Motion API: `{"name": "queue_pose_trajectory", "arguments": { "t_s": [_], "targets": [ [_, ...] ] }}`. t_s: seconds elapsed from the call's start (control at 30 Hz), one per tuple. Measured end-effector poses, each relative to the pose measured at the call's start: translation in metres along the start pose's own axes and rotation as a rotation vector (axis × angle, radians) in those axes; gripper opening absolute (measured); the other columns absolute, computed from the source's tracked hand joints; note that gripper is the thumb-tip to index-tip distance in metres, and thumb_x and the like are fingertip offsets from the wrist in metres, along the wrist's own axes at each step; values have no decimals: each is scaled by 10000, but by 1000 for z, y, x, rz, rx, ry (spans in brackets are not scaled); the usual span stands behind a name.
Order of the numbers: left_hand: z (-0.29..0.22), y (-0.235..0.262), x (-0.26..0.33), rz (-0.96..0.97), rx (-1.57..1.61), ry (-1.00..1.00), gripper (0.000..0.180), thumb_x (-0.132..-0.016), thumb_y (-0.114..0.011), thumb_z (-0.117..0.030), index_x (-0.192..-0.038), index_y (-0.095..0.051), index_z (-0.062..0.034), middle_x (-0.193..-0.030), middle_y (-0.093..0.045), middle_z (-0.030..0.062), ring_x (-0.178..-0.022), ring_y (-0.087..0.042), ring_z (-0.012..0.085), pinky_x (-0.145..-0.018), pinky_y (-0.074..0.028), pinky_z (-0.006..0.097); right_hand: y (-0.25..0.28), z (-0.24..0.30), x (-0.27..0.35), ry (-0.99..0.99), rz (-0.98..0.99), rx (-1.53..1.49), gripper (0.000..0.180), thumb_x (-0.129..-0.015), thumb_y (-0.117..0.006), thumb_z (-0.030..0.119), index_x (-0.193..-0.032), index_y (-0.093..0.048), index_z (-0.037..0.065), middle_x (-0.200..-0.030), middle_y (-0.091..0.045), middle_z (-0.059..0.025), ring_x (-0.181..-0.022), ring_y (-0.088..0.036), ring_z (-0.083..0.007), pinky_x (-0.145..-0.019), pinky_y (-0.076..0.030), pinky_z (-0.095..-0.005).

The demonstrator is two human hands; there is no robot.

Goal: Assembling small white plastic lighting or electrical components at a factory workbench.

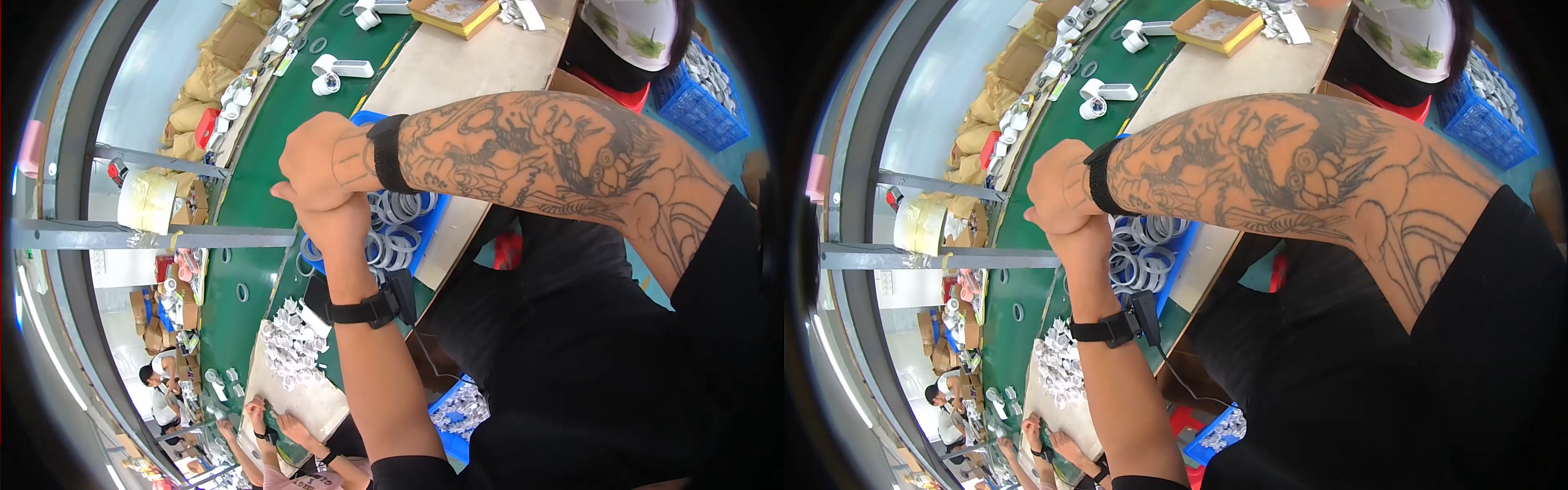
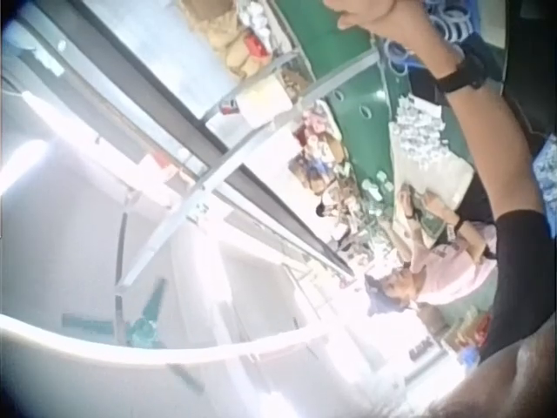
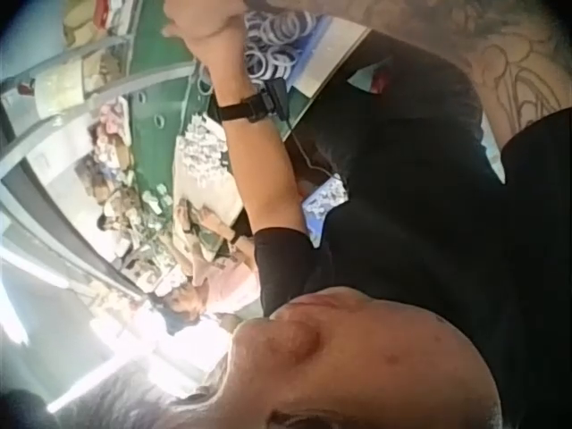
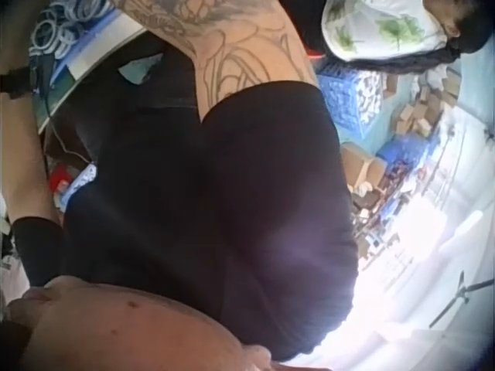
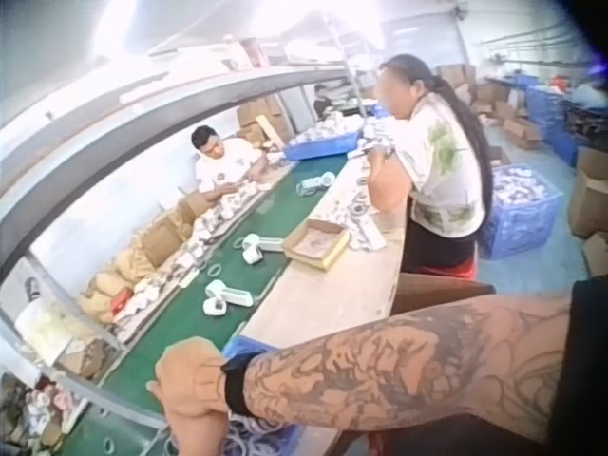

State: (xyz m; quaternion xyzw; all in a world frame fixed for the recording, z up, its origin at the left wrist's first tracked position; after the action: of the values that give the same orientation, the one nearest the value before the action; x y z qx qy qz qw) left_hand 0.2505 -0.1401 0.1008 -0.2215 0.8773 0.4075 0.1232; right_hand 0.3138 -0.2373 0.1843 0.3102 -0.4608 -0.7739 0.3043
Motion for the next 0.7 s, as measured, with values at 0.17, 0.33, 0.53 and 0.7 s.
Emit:
{"name": "queue_pose_trajectory", "arguments": {
  "t_s": [0.17,0.33,0.53,0.7],
  "targets": [
    [-31,5,13,32,22,95,464,-908,-862,-211,-1319,-717,-54,-1316,-756,148,-1226,-712,266,-1051,-529,415,0,-7,8,49,66,-11,666,-1097,-459,529,-948,-824,-8,-918,-785,-220,-902,-760,-434,-826,-604,-545],
    [-35,8,21,63,-23,111,474,-853,-900,-245,-1244,-745,-26,-1211,-786,192,-1135,-756,337,-971,-557,440,-5,-9,15,63,74,-43,690,-1105,-438,527,-916,-811,-21,-880,-773,-240,-873,-754,-451,-821,-604,-546],
    [-41,13,19,38,18,51,463,-830,-900,-217,-1216,-749,-11,-1215,-789,178,-1126,-758,295,-973,-559,427,1,-8,17,119,14,-75,674,-1103,-447,514,-902,-808,-20,-868,-768,-253,-869,-748,-471,-837,-604,-553],
    [-32,15,22,67,-44,-80,500,-797,-899,-149,-1212,-695,41,-1128,-769,173,-1042,-741,261,-920,-567,391,16,-24,18,170,147,-61,619,-1094,-446,471,-966,-818,-7,-948,-780,-244,-941,-749,-468,-876,-600,-556]
  ]
}}
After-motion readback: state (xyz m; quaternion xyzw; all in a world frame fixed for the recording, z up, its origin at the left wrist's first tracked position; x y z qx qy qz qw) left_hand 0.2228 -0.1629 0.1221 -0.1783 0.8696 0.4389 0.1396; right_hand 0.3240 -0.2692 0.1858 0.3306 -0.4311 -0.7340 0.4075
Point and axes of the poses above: each hand's wrist, its own x-axis away from the middle knuckle, its own y-axis out of the back of the hand, z = x × y, the point moved 2 cm from there along -x, towards the middle knuckle
